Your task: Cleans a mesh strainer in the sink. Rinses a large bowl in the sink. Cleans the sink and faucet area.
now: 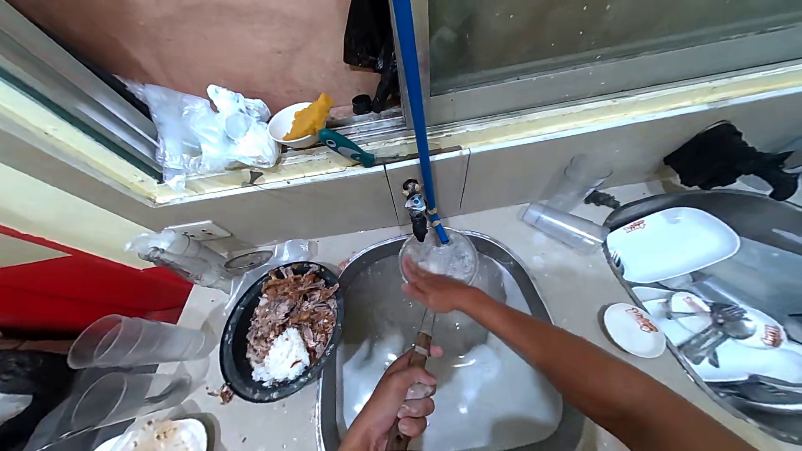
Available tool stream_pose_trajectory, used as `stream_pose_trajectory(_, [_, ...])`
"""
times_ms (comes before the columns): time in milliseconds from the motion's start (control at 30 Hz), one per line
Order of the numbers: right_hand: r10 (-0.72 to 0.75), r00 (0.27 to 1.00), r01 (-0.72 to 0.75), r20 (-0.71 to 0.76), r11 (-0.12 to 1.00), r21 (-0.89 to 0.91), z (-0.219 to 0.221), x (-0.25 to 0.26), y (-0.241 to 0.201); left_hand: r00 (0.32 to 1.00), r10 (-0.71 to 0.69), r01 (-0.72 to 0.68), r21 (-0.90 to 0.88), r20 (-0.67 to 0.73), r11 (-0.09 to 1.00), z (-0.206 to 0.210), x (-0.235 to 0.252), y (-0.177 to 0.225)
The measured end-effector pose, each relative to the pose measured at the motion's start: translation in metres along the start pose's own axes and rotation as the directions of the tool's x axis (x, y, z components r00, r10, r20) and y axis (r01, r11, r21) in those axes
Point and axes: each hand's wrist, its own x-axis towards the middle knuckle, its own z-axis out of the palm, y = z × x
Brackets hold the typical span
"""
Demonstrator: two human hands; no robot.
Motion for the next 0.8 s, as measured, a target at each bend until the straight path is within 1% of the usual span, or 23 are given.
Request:
stream_pose_trajectory(33, [-0.046,0.996,0.046,0.077,0.999,0.009,-0.001,-0.007,-0.004,1.0,0.016,-0.016,0.009,-0.012,1.0,-0.002,-0.002,0.0])
stream_pose_trajectory(67, [-0.1,0.988,0.1,0.12,0.995,0.002,-0.004,-0.014,0.0,1.0,0.024,-0.024,0.021,-0.011,0.999,-0.006,-0.004,0.0])
stream_pose_trajectory(100, [-0.14,0.982,0.145,0.129,0.989,-0.036,-0.009,-0.02,0.008,1.0,0.024,-0.024,0.033,0.004,0.999,-0.012,-0.008,-0.001])
stream_pose_trajectory(133, [-0.134,0.983,0.148,0.122,0.982,-0.118,-0.016,-0.024,0.02,1.0,0.018,-0.019,0.038,0.016,0.999,-0.016,-0.013,-0.002])
stream_pose_trajectory(200, [-0.069,0.997,0.072,0.021,0.952,-0.296,-0.023,-0.024,0.046,0.999,-0.018,0.016,0.038,0.047,0.999,-0.023,-0.02,-0.005])
stream_pose_trajectory(233, [-0.033,0.999,0.032,0.002,0.941,-0.336,-0.023,-0.021,0.048,0.998,-0.036,0.034,0.031,0.059,0.999,-0.023,-0.02,-0.007])
stream_pose_trajectory(267, [-0.02,1.0,0.024,0.018,0.947,-0.321,-0.019,-0.019,0.04,0.996,-0.052,0.05,0.022,0.072,0.999,-0.022,-0.018,-0.007])
stream_pose_trajectory(333, [-0.052,0.993,0.075,0.103,0.969,-0.235,-0.013,-0.018,0.024,0.993,-0.069,0.068,0.013,0.092,0.998,-0.021,-0.014,-0.007])
stream_pose_trajectory(367, [-0.054,0.995,0.073,0.087,0.969,-0.237,-0.011,-0.016,0.026,0.993,-0.067,0.066,0.012,0.092,0.998,-0.022,-0.014,-0.008])
stream_pose_trajectory(433, [0.027,0.998,-0.045,-0.062,0.953,-0.3,-0.008,-0.009,0.038,0.993,-0.062,0.061,0.008,0.104,0.998,-0.023,-0.016,-0.006])
stream_pose_trajectory(467, [0.056,0.994,-0.081,-0.096,0.959,-0.273,-0.005,-0.006,0.033,0.991,-0.068,0.068,0.006,0.115,0.998,-0.021,-0.014,-0.004])
stream_pose_trajectory(533, [0.029,0.999,-0.033,-0.032,0.986,-0.164,-0.002,-0.002,0.018,0.988,-0.075,0.077,-0.01,0.137,0.997,-0.017,-0.008,-0.004])
stream_pose_trajectory(567, [0.009,1.0,-0.011,-0.014,0.986,-0.169,-0.002,0.0,0.019,0.988,-0.069,0.073,-0.028,0.135,0.997,-0.019,-0.007,-0.007])
stream_pose_trajectory(600, [0.005,0.999,-0.015,-0.047,0.977,-0.212,-0.003,0.003,0.026,0.991,-0.054,0.06,-0.045,0.124,0.997,-0.021,-0.007,-0.008])
stream_pose_trajectory(667, [-0.013,0.97,-0.058,-0.243,0.957,-0.283,-0.002,0.006,0.037,0.994,-0.037,0.042,-0.05,0.1,0.998,-0.021,-0.009,-0.005])
stream_pose_trajectory(700, [-0.014,0.952,-0.077,-0.306,0.956,-0.285,-0.003,0.006,0.036,0.995,-0.033,0.038,-0.047,0.099,0.998,-0.019,-0.01,-0.003])
stream_pose_trajectory(800, [-0.007,0.925,-0.04,-0.379,0.992,-0.118,-0.003,0.005,0.031,0.994,-0.028,0.032,-0.036,0.107,0.999,-0.016,-0.01,-0.003])
